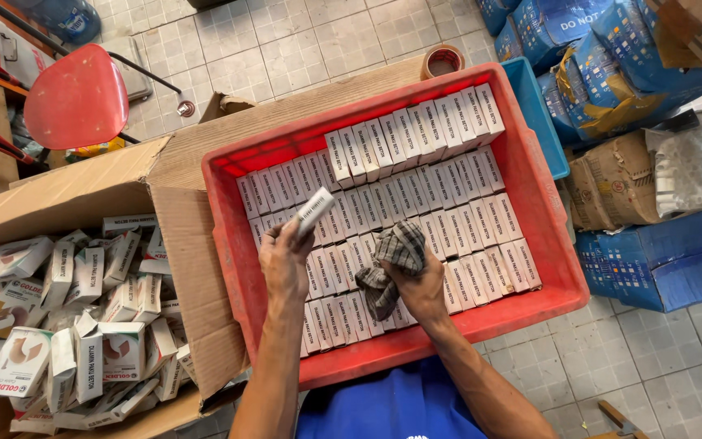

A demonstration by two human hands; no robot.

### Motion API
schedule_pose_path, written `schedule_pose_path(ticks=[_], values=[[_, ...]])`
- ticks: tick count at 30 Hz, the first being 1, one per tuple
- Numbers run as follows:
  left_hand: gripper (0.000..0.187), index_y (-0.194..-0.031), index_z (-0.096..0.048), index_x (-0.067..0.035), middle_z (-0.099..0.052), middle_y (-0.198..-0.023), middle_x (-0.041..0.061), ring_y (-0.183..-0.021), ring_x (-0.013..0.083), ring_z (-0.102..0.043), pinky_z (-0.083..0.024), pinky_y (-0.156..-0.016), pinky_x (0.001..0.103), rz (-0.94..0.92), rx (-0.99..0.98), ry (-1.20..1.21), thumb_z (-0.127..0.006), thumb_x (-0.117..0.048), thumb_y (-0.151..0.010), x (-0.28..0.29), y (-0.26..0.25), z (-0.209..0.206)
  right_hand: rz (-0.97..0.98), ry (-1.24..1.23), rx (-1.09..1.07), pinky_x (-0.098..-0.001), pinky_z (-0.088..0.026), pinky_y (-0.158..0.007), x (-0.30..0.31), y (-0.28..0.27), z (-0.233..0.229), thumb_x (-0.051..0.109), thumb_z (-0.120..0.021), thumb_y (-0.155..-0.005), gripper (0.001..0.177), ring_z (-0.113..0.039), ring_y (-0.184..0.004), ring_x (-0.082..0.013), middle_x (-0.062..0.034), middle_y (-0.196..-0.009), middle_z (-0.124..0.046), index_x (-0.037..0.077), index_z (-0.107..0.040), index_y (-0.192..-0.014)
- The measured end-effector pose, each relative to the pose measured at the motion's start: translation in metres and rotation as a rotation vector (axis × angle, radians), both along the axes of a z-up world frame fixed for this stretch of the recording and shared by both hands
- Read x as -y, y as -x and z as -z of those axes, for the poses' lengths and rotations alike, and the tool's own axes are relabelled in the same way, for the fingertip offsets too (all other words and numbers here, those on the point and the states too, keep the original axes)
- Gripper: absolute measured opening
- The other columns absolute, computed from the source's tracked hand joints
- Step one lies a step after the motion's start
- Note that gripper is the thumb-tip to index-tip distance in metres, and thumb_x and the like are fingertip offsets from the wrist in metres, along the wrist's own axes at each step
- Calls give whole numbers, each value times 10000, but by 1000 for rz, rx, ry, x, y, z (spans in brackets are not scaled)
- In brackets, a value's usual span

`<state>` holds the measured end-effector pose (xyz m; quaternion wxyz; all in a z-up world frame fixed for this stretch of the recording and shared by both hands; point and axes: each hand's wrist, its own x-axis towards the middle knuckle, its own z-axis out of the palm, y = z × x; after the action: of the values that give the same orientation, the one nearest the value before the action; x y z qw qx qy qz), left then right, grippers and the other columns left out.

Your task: The person picks up small white boxes from a cardboard box, wipes them with a cloth, and places them into a red plastic crate. The person repeats this process, organizing the boxes in neat rows within the crate.

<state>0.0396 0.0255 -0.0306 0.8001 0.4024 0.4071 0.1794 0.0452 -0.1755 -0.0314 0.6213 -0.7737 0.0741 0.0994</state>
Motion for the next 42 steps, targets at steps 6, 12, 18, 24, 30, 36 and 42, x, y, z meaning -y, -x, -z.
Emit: schedule_pose_path(ticks=[6, 12, 18, 24, 30, 36, 42], values=[[667, -1266, -507, -30, -574, -1221, 223, -1179, 349, -559, -492, -1066, 556, -221, -101, 5, -907, -433, -917, -12, -59, 71, -64, 3, -64, -534, -607, -866, 6, 4, 31, 166, -953, -736, 405, -798, -988, -372, -216, -950, -819, 67, -766, -1081], [720, -1307, -519, 5, -585, -1154, 214, -1116, 333, -596, -554, -986, 496, -96, -191, -296, -824, -563, -986, 4, -71, 80, -116, -8, -39, -499, -630, -872, 7, 5, 31, 160, -969, -767, 379, -816, -934, -336, -168, -937, -836, 104, -773, -1085], [764, -1326, -631, 45, -670, -1209, 288, -1186, 406, -681, -591, -1016, 557, 21, -223, -533, -662, -665, -1045, 31, -80, 32, -175, -25, -6, -519, -623, -895, 8, 5, 36, 144, -946, -798, 377, -812, -954, -356, -177, -960, -833, 89, -769, -1126], [830, -1259, -733, 45, -750, -1186, 299, -1062, 359, -782, -619, -889, 450, 266, -431, -893, -608, -741, -1027, 25, -94, 27, -202, -44, 11, -528, -617, -911, 10, 4, 32, 140, -923, -828, 362, -809, -968, -367, -195, -984, -834, 67, -765, -1145], [892, -1249, -730, 74, -743, -1173, 327, -1046, 394, -788, -611, -878, 483, 404, -406, -867, -636, -776, -994, 7, -102, 32, -217, -13, -6, -547, -611, -915, 9, 3, 31, 191, -930, -823, 394, -804, -992, -382, -208, -1000, -830, 58, -759, -1152], [899, -1335, -673, 83, -738, -1205, 329, -892, 319, -775, -628, -778, 429, 435, -361, -832, -697, -743, -980, -8, -104, 26, -183, -54, -102, -542, -607, -918, 7, 3, 28, 326, -930, -850, 445, -800, -973, -350, -199, -992, -826, 65, -752, -1162], [735, -1369, -667, 14, -703, -1226, 274, -1052, 372, -751, -617, -883, 461, 445, -306, -894, -666, -643, -1039, -8, -78, 15, -82, -163, -213, -510, -594, -817, 11, 1, 21, 456, -757, -969, 435, -719, -850, -280, -192, -885, -773, 43, -723, -1101]])
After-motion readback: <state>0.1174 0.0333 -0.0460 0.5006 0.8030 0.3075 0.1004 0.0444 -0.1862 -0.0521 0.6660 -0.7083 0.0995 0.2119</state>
